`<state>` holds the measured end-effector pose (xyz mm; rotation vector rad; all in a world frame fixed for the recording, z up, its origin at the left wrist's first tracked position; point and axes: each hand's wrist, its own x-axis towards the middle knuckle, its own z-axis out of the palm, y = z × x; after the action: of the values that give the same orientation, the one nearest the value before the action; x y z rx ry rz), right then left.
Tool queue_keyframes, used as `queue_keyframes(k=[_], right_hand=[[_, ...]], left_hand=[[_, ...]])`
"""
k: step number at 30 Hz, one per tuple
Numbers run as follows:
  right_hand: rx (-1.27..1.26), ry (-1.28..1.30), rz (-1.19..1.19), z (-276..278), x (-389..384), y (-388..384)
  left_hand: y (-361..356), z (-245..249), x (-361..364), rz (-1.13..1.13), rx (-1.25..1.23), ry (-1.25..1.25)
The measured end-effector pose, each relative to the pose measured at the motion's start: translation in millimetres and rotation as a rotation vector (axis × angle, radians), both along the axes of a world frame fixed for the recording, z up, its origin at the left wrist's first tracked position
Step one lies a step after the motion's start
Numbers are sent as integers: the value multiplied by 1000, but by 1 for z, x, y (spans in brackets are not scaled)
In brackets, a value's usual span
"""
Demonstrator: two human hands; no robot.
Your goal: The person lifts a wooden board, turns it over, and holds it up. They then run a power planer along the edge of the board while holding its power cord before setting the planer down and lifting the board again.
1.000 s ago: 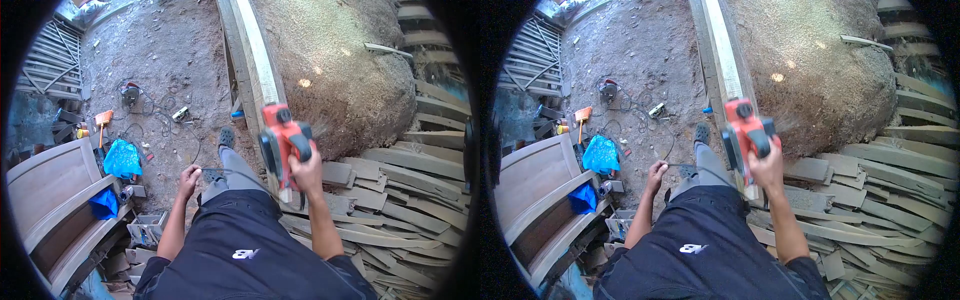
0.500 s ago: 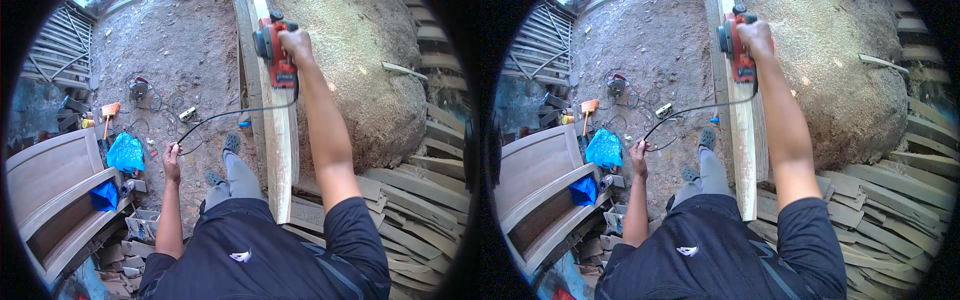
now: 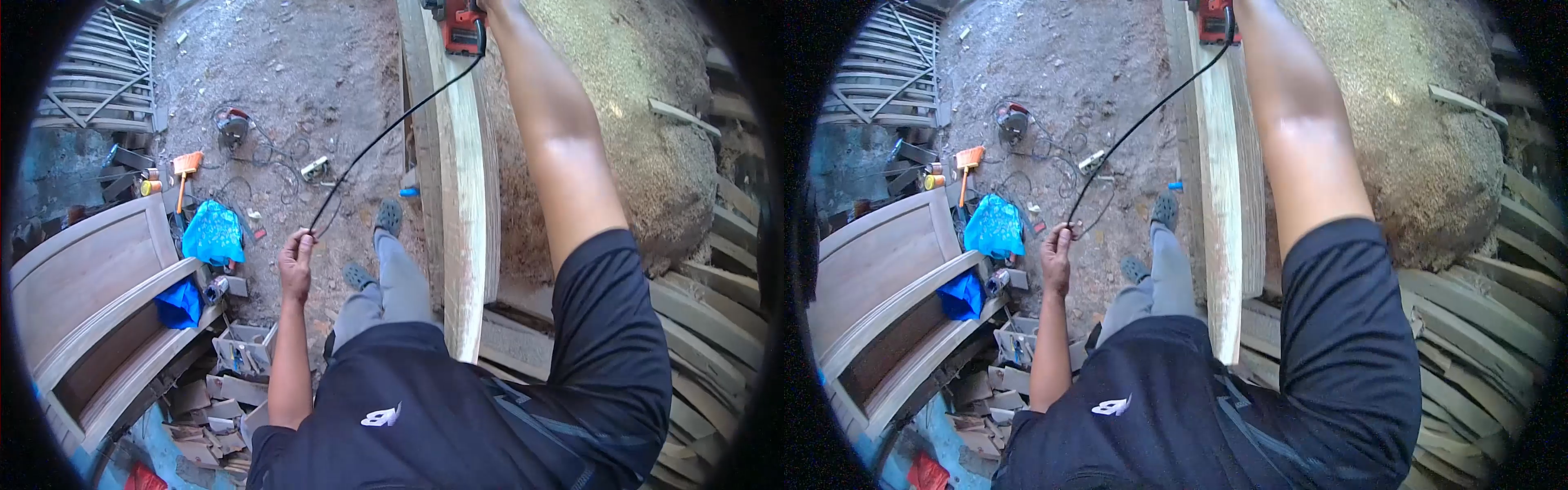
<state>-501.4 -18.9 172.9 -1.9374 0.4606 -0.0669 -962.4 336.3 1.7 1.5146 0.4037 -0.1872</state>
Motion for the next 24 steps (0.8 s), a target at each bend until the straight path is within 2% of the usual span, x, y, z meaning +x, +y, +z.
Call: queue_keyframes(k=[3,6,8,9,11,12,13,16,17,18,20,22,24], right_hand=[[-106,57,-4,-19,-74,-19],[-206,65,38,-23,-207,-25],[-301,39,99,-2,-302,-17],[-299,108,47,19,-357,-4],[-185,36,69,28,-459,2],[-186,105,59,41,-506,7],[-262,19,36,33,-557,7],[-150,215,-95,45,-697,21],[-63,314,-167,64,-726,32],[-161,285,-135,60,-767,31],[-132,342,-150,70,-811,35],[-127,390,-155,69,-820,33],[-157,341,-148,61,-796,28]], left_hand=[[26,-9,-25,152,-20,-20],[49,-17,-53,160,-3,2],[54,-17,-69,148,-6,24],[56,-17,-75,80,21,24],[55,-17,-85,-80,39,5],[52,-16,-90,-91,34,-1],[46,-11,-95,-266,49,29],[16,15,-105,-698,87,180],[6,15,-110,-828,127,46],[-4,14,-116,-955,167,-92],[-25,39,-122,-1124,213,-121],[-31,33,-128,-1196,210,-137],[-26,28,-130,-1135,216,-126]])
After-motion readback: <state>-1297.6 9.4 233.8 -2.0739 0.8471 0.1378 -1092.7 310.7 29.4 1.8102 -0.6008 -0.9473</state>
